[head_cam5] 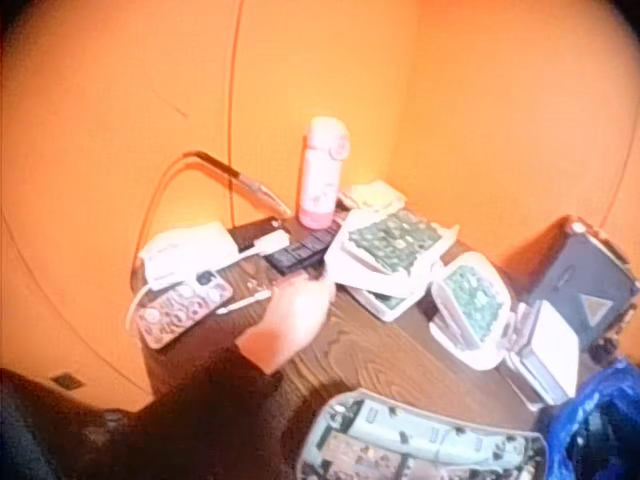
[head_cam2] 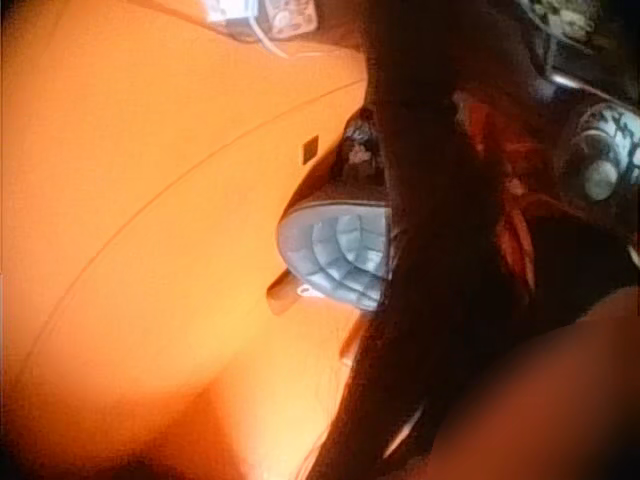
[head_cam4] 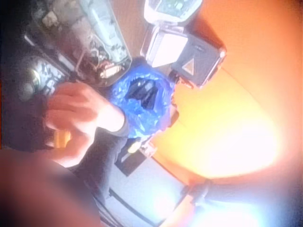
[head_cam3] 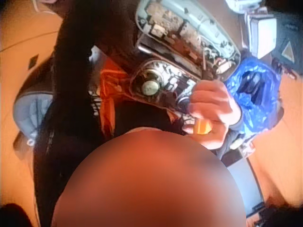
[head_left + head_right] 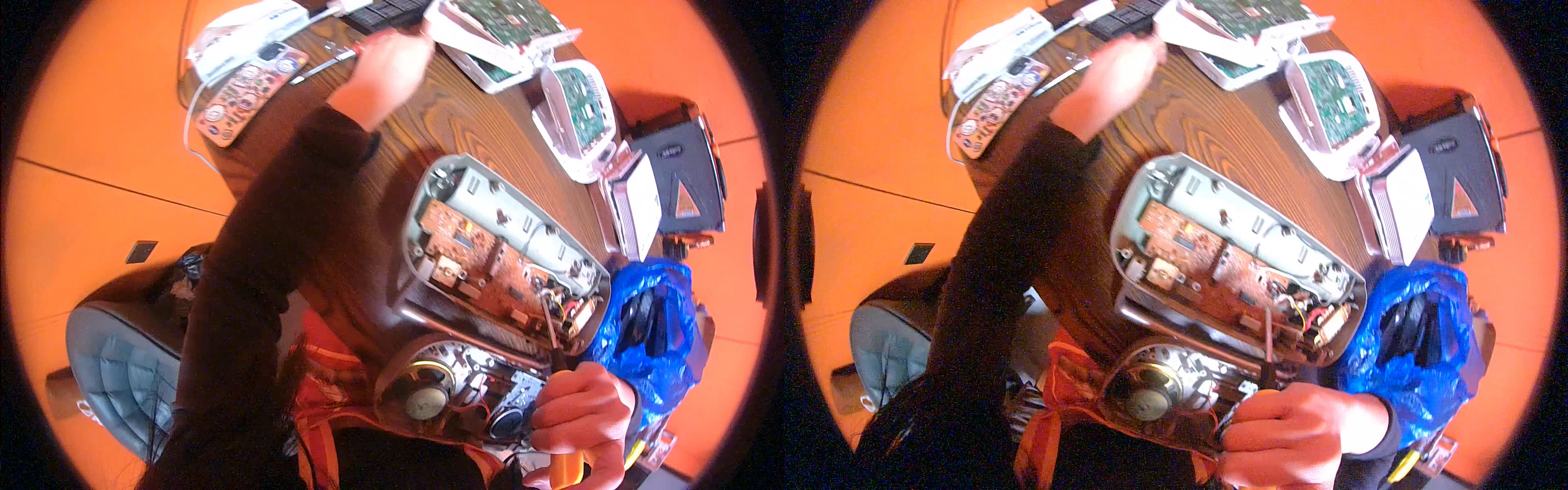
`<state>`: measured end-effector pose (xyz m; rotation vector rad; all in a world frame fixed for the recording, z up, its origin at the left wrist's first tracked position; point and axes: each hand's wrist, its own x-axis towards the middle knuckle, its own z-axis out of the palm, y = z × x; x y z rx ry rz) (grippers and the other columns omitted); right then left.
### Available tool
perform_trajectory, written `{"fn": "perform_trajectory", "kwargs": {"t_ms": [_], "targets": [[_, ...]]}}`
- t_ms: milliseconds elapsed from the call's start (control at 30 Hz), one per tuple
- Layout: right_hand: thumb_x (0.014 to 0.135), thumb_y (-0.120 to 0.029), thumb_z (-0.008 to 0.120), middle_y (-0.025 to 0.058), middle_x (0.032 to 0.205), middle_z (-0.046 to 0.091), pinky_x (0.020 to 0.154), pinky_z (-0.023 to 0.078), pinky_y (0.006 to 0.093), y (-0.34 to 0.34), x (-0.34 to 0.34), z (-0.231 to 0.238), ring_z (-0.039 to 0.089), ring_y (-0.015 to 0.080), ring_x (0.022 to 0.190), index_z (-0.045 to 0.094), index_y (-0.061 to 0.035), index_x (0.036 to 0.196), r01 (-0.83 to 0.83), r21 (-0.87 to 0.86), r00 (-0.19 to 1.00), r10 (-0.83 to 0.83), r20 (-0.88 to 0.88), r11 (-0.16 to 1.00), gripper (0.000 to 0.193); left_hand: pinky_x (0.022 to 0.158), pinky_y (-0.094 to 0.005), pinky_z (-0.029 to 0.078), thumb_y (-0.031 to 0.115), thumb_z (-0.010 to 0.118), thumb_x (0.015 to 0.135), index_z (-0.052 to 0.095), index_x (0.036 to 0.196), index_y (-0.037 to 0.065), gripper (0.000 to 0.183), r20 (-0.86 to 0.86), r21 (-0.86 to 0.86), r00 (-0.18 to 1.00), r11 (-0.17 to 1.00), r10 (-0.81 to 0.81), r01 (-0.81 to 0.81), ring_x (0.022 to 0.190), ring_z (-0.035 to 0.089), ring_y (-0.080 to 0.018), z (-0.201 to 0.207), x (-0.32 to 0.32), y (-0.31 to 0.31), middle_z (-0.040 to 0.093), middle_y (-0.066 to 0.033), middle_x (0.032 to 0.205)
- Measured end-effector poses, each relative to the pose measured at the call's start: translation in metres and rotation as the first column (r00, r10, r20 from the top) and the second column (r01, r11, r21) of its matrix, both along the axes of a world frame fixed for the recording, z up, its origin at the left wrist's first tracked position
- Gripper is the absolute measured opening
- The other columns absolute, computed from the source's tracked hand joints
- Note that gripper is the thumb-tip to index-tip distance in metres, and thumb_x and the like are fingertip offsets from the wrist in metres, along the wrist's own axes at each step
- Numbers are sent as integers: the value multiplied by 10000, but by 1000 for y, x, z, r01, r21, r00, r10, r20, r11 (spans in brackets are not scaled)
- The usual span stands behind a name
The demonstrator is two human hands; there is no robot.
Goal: The person uses a screwdriver to remove screws from the back of a disassembled portable radio and then from a black rectangular device, placing removed screws on the table. The person handles the devices and tools directly without visible secondary actions.
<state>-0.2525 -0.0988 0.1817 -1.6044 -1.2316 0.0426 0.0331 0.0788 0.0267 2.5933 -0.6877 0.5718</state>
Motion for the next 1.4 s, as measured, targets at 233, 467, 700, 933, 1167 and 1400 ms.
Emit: {"fn": "perform_trajectory", "kwargs": {"t_ms": [233,467,700,933,1167,1400], "targets": [[719,-128,647,134,835,534,488,416,374,-11,-8,9,522,251,567,527,-148,1022,37,-78,999,-34,40,996,326,458,-389,478,116,403,882,481,907,6,137,177,115,980,990,-95,75,579,627,-289,5,-16,7,586,-141,621],[622,-105,694,76,673,521,505,420,352,-26,-26,16,527,255,569,599,-160,843,38,-169,999,-40,-11,985,247,601,-430,466,159,524,862,451,861,12,165,86,60,991,993,-102,97,739,587,-355,-1,-9,15,555,-184,773],[671,-129,685,37,577,451,482,410,328,-30,-36,14,501,210,497,572,-81,733,160,-192,987,-154,47,968,138,699,-399,453,135,539,837,464,850,16,141,194,25,960,979,-203,202,819,553,-325,-7,-8,21,507,-166,839],[727,-119,631,42,541,452,449,397,317,-30,-33,3,478,208,447,544,-46,712,191,-136,981,-186,55,972,115,812,-407,412,139,563,819,469,821,34,141,219,2,949,973,-225,230,941,503,-336,-7,-8,23,477,-148,894],[716,-88,634,78,617,507,516,441,397,-38,-35,9,521,241,540,530,-49,763,202,-202,979,-206,3,958,120,959,-368,375,206,436,941,540,1047,39,224,-3,-258,932,901,-362,349,1060,527,-291,3,-10,34,593,-151,998],[792,-61,606,90,743,535,577,436,377,-38,-52,-17,508,220,645,292,-221,1207,524,58,850,-526,28,850,545,932,-312,421,141,390,961,499,1157,-15,273,-312,-669,789,712,-529,212,1044,561,-180,6,-11,47,591,-108,1116]]}}
